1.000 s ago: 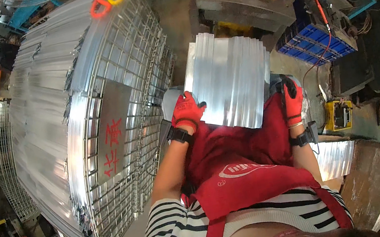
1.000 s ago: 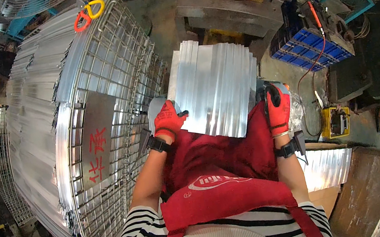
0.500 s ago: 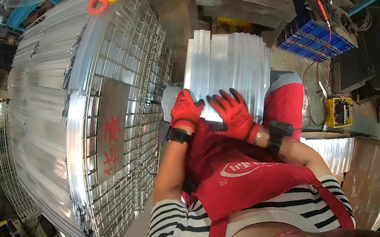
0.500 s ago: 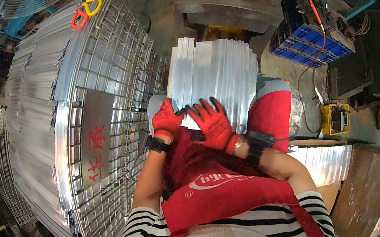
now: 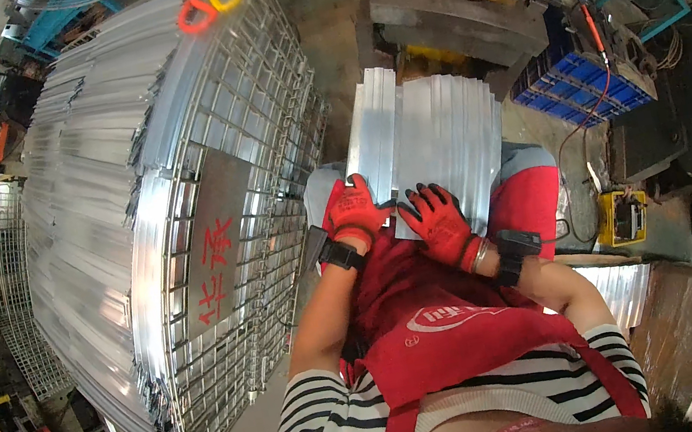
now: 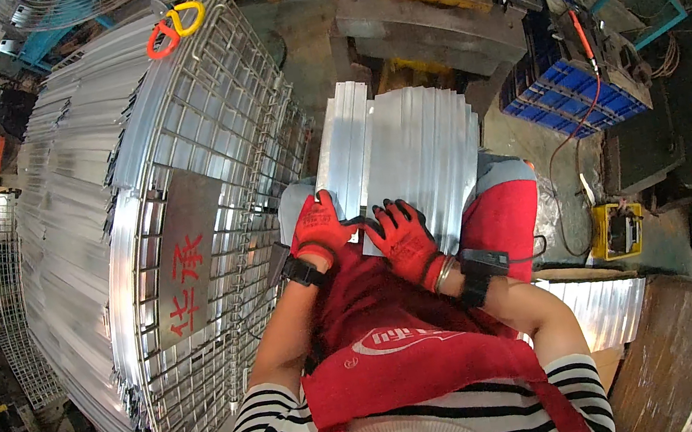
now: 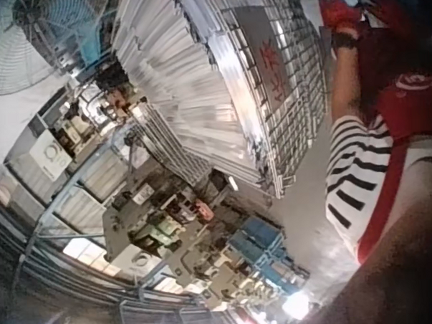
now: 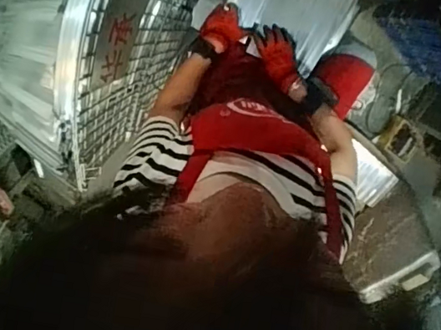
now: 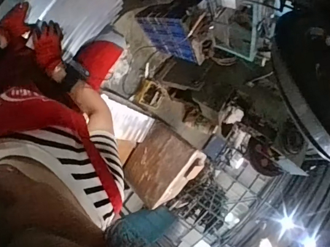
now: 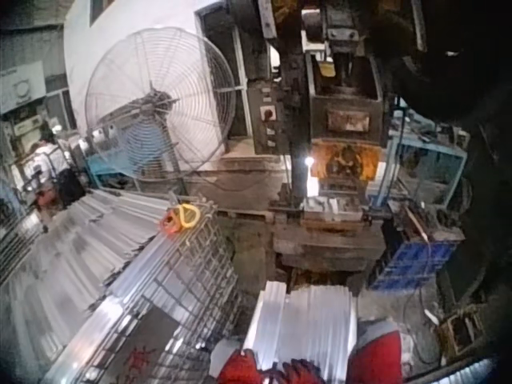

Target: The recorder picks up metal sheets, trims them using scissors, and processes them in a punch press machine.

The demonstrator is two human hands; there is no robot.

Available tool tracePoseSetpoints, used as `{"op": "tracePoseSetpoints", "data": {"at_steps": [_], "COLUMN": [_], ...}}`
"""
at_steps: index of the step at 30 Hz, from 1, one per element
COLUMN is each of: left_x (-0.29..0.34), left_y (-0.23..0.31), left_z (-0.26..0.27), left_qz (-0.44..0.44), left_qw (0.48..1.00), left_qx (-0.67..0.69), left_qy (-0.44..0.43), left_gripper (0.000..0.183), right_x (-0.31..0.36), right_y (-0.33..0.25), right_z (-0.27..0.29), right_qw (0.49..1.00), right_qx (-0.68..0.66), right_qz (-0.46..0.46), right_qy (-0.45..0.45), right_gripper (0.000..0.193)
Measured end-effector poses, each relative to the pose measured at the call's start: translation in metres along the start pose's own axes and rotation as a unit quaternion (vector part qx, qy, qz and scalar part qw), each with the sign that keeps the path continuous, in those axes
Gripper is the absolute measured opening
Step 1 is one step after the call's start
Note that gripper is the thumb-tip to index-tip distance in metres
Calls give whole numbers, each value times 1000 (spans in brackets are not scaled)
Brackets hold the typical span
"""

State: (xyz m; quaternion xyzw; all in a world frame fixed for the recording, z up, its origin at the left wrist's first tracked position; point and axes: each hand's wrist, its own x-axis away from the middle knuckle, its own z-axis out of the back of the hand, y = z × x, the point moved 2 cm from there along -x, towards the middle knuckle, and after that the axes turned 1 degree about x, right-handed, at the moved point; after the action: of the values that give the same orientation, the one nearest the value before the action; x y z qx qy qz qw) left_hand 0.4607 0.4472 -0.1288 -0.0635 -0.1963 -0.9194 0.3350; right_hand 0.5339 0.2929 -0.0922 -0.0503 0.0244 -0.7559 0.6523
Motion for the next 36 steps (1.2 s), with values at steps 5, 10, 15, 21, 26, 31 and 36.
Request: {"op": "tracePoseSetpoints", "data": {"at_steps": [5, 10, 15, 21, 26, 31, 36], "left_x": [11, 12, 20, 14, -9, -59, -72], "left_y": [15, 33, 28, 53, 97, 118, 129], "left_z": [32, 52, 3, -7, 27, 17, 37], "left_qz": [-14, 25, -105, 14, -40, -76, -133], "left_qw": [987, 912, 764, 632, 616, 594, 664], "left_qx": [60, 346, 616, 768, 779, 779, 717], "left_qy": [148, -221, -164, -100, -106, -185, -166], "left_gripper": [58, 45, 33, 23, 30, 27, 31], "right_x": [16, 22, 28, 32, -9, -41, -56], "right_y": [12, 18, 32, 103, 131, 178, 187], "right_z": [28, 47, 60, 31, 65, 31, 67], "right_qw": [991, 972, 940, 620, 487, 543, 605], "right_qx": [-122, -208, -320, -708, -811, -713, -610], "right_qz": [-9, -20, 3, -175, -205, -271, -253], "right_qy": [60, 104, 115, 288, 253, 351, 446], "right_gripper": [67, 69, 70, 41, 25, 16, 27]}}
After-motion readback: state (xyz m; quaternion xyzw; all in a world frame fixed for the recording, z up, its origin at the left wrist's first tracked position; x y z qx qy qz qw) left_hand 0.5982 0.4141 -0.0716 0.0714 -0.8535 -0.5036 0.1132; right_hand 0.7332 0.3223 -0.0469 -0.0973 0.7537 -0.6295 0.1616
